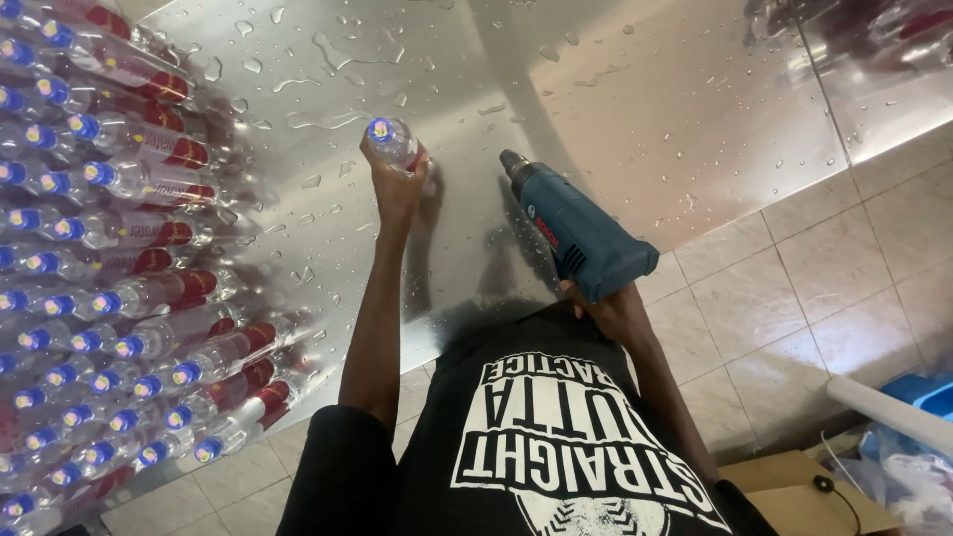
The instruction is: Using a handheld heat gun to shrink-wrap plastic seals onto the caps of water bottles on a production line.
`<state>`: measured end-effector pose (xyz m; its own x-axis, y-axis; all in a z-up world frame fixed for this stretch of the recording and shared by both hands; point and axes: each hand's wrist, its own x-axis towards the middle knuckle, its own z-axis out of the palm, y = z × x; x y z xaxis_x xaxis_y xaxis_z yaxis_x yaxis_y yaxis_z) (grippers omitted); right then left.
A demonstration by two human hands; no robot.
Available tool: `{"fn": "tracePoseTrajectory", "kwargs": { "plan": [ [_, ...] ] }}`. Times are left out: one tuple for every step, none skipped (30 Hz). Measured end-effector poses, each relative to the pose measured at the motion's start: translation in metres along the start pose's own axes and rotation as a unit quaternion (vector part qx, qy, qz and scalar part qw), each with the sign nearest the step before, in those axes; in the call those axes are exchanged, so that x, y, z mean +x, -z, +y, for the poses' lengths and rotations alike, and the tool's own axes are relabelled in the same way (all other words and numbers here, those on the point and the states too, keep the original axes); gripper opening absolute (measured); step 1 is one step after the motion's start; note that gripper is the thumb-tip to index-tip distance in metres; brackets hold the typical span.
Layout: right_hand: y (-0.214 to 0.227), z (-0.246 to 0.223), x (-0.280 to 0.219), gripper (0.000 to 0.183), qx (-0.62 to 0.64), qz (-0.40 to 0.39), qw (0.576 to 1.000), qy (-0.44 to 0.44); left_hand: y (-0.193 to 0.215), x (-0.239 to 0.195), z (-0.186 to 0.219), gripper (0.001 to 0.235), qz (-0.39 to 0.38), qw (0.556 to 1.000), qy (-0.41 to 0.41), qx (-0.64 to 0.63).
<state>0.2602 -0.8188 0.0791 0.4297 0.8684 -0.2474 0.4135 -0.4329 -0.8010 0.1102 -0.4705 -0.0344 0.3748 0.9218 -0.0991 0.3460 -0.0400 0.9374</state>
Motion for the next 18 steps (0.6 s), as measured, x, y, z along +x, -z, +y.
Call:
{"fn": "tracePoseTrajectory", "kwargs": {
  "plan": [
    [-0.001,0.003,-0.002,0.059,0.016,0.004,1.0,0.004,-0.001,0.004,-0.013,0.1,0.013,1.0,-0.001,0.009],
    [0.001,0.002,-0.002,0.059,0.017,0.004,1.0,0.004,-0.009,0.006,-0.024,0.1,0.012,1.0,-0.001,0.009],
    [0.001,0.001,-0.002,0.061,0.036,-0.003,0.999,0.002,-0.015,0.009,-0.036,0.1,0.043,0.998,-0.043,0.011],
    [0.002,-0.001,-0.002,0.063,0.055,-0.01,0.998,-0.001,-0.021,0.012,-0.048,0.1,0.073,0.994,-0.085,0.014],
    [0.003,-0.003,0.0,0.063,0.057,-0.01,0.998,-0.001,-0.021,0.012,-0.047,0.1,0.072,0.994,-0.085,0.015],
    [0.003,-0.005,0.001,0.063,0.056,-0.022,0.998,0.008,-0.022,0.013,-0.046,0.099,0.089,0.992,-0.083,0.012],
    [0.004,-0.008,0.001,0.063,0.054,-0.032,0.998,0.015,-0.023,0.013,-0.046,0.097,0.104,0.991,-0.081,0.009],
    [0.005,-0.015,0.002,0.063,0.056,-0.031,0.998,0.013,-0.024,0.012,-0.045,0.097,0.101,0.991,-0.082,0.01],
    [0.007,-0.022,0.005,0.063,0.072,-0.04,0.996,0.022,-0.023,0.012,-0.043,0.096,0.081,0.995,-0.061,-0.007],
    [0.008,-0.029,0.007,0.064,0.088,-0.049,0.994,0.03,-0.023,0.012,-0.042,0.096,0.06,0.997,-0.041,-0.024],
    [0.008,-0.032,0.009,0.064,0.09,-0.047,0.994,0.03,-0.018,0.012,-0.04,0.096,0.059,0.997,-0.042,-0.023],
    [0.008,-0.034,0.011,0.061,0.09,-0.052,0.993,0.048,-0.013,0.012,-0.039,0.091,0.044,0.997,-0.037,-0.046],
    [0.008,-0.037,0.013,0.059,0.09,-0.056,0.992,0.066,-0.007,0.013,-0.037,0.085,0.029,0.997,-0.032,-0.069],
    [0.01,-0.038,0.014,0.059,0.091,-0.055,0.992,0.067,-0.006,0.013,-0.039,0.085,0.029,0.997,-0.033,-0.068],
    [0.01,-0.039,0.014,0.055,0.061,-0.054,0.992,0.097,-0.006,0.013,-0.041,0.083,0.036,0.996,-0.043,-0.067],
    [0.011,-0.039,0.015,0.051,0.031,-0.053,0.99,0.127,-0.006,0.013,-0.043,0.081,0.043,0.996,-0.053,-0.066],
    [0.01,-0.038,0.016,0.051,0.033,-0.051,0.99,0.125,-0.006,0.013,-0.036,0.081,0.04,0.996,-0.053,-0.064],
    [0.008,-0.036,0.018,0.049,0.038,-0.051,0.99,0.123,-0.007,0.013,-0.029,0.082,0.043,0.995,-0.034,-0.081]
  ]
}}
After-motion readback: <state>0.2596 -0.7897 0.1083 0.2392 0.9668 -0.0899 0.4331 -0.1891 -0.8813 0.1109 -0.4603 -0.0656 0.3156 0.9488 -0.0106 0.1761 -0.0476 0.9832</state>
